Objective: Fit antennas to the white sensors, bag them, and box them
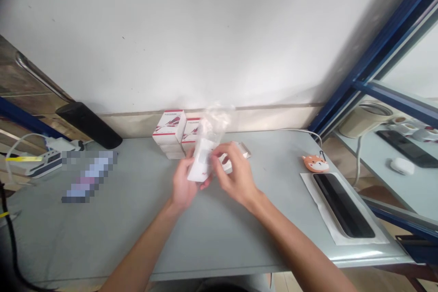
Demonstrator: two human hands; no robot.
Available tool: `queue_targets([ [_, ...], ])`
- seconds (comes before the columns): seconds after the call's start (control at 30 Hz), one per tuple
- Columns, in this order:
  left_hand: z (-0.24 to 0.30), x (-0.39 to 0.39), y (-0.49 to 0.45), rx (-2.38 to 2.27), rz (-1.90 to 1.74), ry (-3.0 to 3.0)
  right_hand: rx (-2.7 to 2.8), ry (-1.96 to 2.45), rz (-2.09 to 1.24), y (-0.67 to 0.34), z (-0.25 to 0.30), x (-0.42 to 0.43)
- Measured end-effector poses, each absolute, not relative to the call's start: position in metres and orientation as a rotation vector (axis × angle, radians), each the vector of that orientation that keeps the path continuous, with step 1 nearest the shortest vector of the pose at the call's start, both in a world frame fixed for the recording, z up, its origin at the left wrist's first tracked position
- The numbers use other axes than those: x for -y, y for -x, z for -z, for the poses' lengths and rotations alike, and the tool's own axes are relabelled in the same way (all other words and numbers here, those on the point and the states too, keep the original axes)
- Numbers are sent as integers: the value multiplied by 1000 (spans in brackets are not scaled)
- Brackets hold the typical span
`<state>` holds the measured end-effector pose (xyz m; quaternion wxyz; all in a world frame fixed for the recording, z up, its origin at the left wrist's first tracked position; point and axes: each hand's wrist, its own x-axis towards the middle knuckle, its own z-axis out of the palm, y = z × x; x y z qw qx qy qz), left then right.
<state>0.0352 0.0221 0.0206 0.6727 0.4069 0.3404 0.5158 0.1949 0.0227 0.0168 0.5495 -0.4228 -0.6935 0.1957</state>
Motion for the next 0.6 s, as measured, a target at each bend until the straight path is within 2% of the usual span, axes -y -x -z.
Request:
queue_targets([
  [0.1,-20,-23,-34,-650,-1086,-856,1292,1096,-767,-195,-20,-25],
  [0.27,-18,-24,-34,-661,-1085,-950,1234,1064,-1329,-204,-28,-33],
  [0.47,-20,-25,-35,-645,-1158,-813,1188,1053,-1063,-195,-21,-28],
  [0.6,-20,-27,-34,-682,-1208,-757,1107,988,-1077,-187,-17,-26],
])
